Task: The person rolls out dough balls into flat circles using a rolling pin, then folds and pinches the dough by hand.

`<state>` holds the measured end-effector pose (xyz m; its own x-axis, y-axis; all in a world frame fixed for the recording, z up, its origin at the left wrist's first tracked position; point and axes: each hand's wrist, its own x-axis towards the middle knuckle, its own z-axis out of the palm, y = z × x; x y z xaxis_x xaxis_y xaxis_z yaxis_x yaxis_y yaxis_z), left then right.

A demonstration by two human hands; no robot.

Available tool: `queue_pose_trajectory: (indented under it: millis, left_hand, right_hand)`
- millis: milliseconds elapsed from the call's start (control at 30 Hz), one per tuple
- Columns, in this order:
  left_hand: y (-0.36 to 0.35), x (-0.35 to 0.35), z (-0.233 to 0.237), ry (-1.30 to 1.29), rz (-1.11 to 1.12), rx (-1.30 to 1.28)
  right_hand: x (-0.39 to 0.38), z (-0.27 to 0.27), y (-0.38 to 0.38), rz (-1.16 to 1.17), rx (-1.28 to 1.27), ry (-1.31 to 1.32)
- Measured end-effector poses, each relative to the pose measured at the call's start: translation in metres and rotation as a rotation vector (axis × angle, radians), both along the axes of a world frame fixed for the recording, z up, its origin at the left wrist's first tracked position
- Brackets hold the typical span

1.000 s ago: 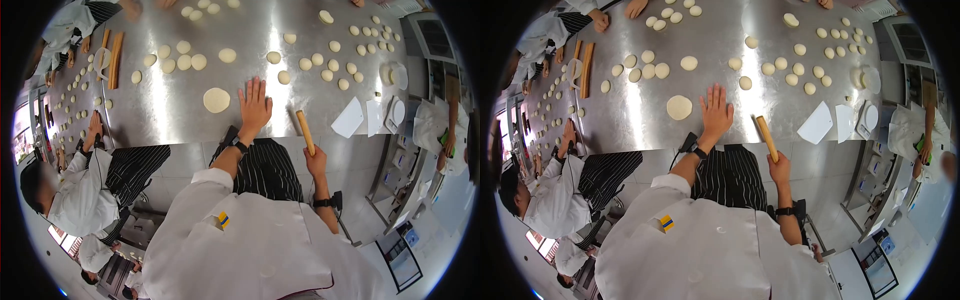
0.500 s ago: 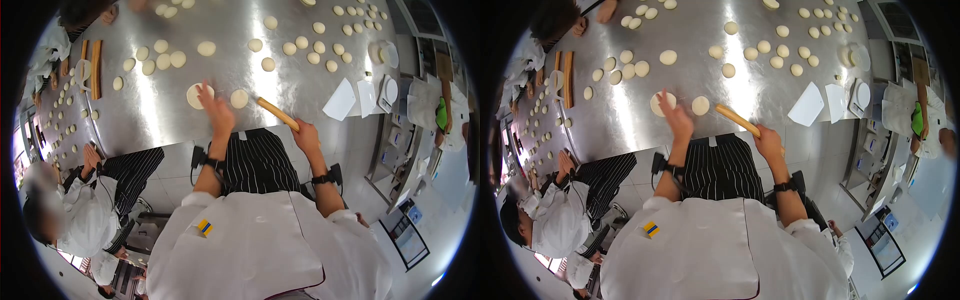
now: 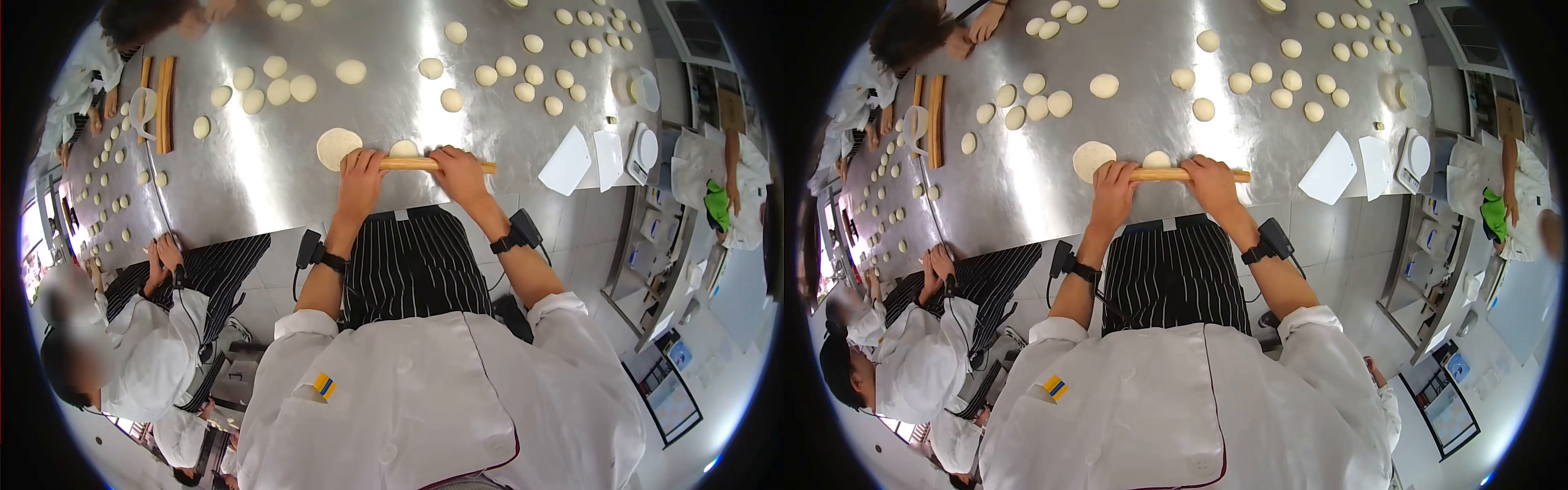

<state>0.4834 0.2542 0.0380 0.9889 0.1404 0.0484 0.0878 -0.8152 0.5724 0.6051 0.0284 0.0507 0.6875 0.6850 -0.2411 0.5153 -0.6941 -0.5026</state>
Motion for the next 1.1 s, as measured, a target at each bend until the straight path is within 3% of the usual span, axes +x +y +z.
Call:
queue_pose_trajectory:
  millis: [167,333,433,500,567,733,833,933,1033,1100]
  left_hand:
    - [0.004,-0.004,-0.013,-0.097,0.046,0.098]
    - [-0.002,-0.016,-0.01,0.105,-0.025,0.115]
    - [-0.011,0.002,0.004,0.065,-0.009,0.237]
    - [-0.007,0.015,-0.011,0.077,0.007,0.197]
    - [-0.004,0.032,-0.019,0.081,0.029,0.157]
    - [0.001,0.067,-0.018,0.08,0.099,0.414]
    - [0.002,0.089,-0.012,0.078,0.114,0.438]
    - [0.011,0.101,-0.022,-0.065,0.156,0.314]
    - [0.027,0.11,-0.027,-0.086,0.121,0.18]
    - [0.036,0.116,-0.011,-0.089,0.064,0.234]
  right_hand:
    - [-0.022,-0.006,-0.013,-0.123,0.127,-0.303]
    - [-0.032,-0.016,-0.024,-0.08,0.075,-0.332]
    - [-0.033,-0.019,-0.013,-0.106,0.027,-0.382]
    - [-0.027,-0.021,-0.01,-0.079,-0.05,-0.438]
    - [-0.016,-0.018,-0.006,-0.097,-0.024,-0.406]
    - [0.006,-0.023,-0.011,-0.078,0.067,-0.427]
    - [0.023,-0.029,-0.01,-0.016,0.046,-0.419]
    - [0.046,-0.025,-0.005,0.02,0.106,-0.339]
    - [0.077,0.006,0.005,0.011,-0.043,-0.162]
    - [0.088,0.021,0.005,0.048,-0.081,-0.095]
